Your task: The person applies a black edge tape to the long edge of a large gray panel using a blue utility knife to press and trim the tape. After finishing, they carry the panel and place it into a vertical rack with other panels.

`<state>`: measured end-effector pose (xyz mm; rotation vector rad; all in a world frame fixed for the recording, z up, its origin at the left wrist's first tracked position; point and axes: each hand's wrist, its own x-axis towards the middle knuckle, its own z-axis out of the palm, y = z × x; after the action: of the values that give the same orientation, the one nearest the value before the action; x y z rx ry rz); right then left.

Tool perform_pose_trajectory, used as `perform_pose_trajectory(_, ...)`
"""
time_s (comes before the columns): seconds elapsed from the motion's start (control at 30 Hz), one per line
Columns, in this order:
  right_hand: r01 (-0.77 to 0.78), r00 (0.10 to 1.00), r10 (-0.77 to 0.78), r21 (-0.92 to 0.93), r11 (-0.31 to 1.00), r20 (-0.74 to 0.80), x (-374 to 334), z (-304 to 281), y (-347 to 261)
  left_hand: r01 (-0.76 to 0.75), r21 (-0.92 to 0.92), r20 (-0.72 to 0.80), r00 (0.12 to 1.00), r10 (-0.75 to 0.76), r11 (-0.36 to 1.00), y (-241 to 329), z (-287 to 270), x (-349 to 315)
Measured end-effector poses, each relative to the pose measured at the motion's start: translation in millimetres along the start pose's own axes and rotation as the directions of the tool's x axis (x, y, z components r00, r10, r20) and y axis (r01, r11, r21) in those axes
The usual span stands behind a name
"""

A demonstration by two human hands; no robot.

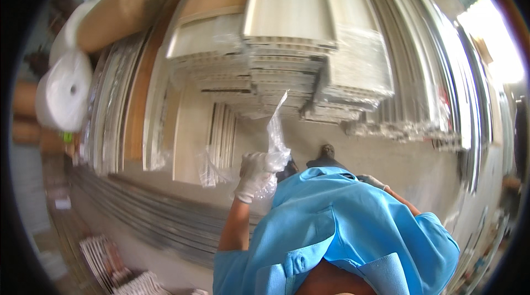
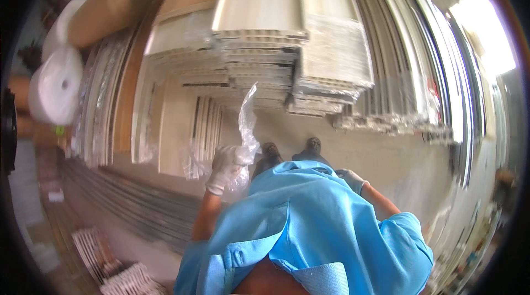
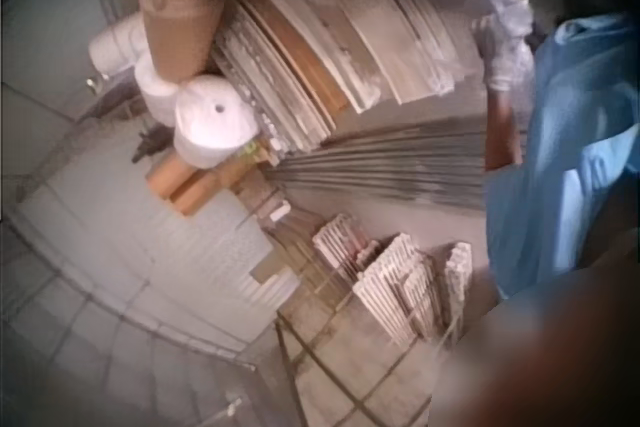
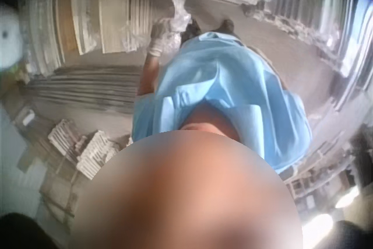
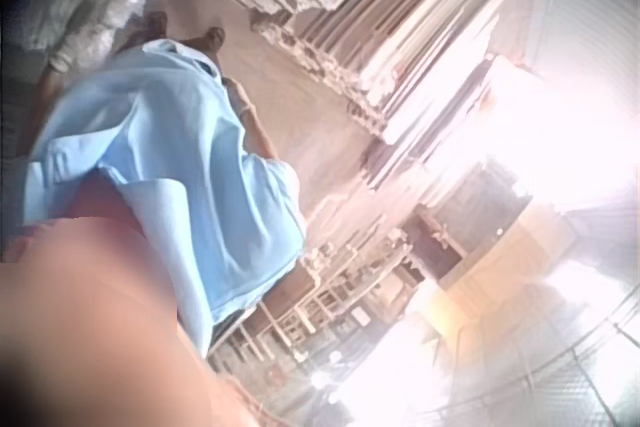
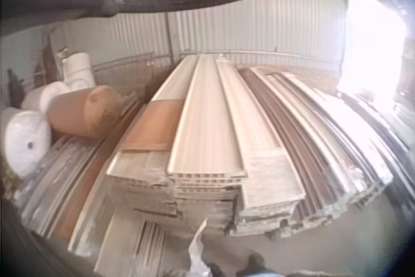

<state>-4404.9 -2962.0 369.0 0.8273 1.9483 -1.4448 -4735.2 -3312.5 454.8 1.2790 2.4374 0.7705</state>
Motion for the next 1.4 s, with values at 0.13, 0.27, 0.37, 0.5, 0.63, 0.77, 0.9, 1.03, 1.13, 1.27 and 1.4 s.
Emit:
perform_pose_trajectory(0.13, -0.318, 0.933, 0.359, 0.388, 0.865, -0.036, -48.5, 11.1, -2.9, -0.301, -0.153, -0.058, 0.953, 0.296, 0.941, 48.5, 18.9, 69.6)
perform_pose_trajectory(0.27, -0.273, 0.941, 0.319, 0.803, 0.530, 0.109, -83.0, 18.6, 3.4, -0.449, -0.228, 0.003, 0.887, 0.461, 0.864, 94.0, 44.3, 118.6)
perform_pose_trajectory(0.37, -0.083, 0.967, 0.245, 0.832, 0.548, -0.066, -97.0, 18.1, 20.1, -0.510, -0.223, 0.027, 0.849, 0.528, 0.831, 119.3, 62.2, 143.5)
perform_pose_trajectory(0.5, 0.032, 0.963, 0.163, 0.694, 0.719, -0.213, -86.2, 5.0, 43.9, -0.521, -0.254, 0.119, 0.819, 0.562, 0.814, 169.3, 85.1, 171.8)
perform_pose_trajectory(0.63, 0.124, 0.961, -0.034, 0.317, 0.940, -0.275, -62.3, -26.5, 68.6, -0.511, -0.365, 0.039, 0.827, 0.562, 0.778, 247.2, 96.8, 210.0)
perform_pose_trajectory(0.77, -0.010, 0.981, 0.048, 0.201, 0.979, -0.188, -65.2, -72.9, 96.8, -0.637, -0.451, -0.067, 0.722, 0.688, 0.625, 304.3, 101.6, 253.0)
perform_pose_trajectory(0.9, 0.249, 0.963, -0.198, 0.316, 0.916, -0.184, -61.9, -101.4, 101.0, -0.607, -0.364, -0.151, 0.787, 0.598, 0.706, 332.9, 130.3, 283.5)
perform_pose_trajectory(1.03, -0.030, 0.925, -0.020, -0.126, 0.992, -0.378, -50.6, -123.4, 102.3, -0.551, -0.372, -0.159, 0.831, 0.533, 0.747, 345.6, 157.8, 301.2)
perform_pose_trajectory(1.13, -0.211, 0.957, 0.197, -0.044, 0.976, -0.214, -53.8, -143.7, 117.0, -0.541, -0.377, -0.088, 0.829, 0.552, 0.752, 353.0, 166.2, 310.3)
perform_pose_trajectory(1.27, -0.087, 0.996, 0.072, 0.472, 0.877, 0.050, -66.4, -158.8, 136.3, -0.479, -0.397, -0.025, 0.858, 0.513, 0.783, 365.4, 172.1, 319.8)
perform_pose_trajectory(1.4, 0.042, 0.997, -0.077, 0.641, 0.766, 0.025, -71.5, -157.0, 136.8, -0.625, -0.238, -0.233, 0.780, 0.581, 0.744, 385.6, 182.4, 329.2)
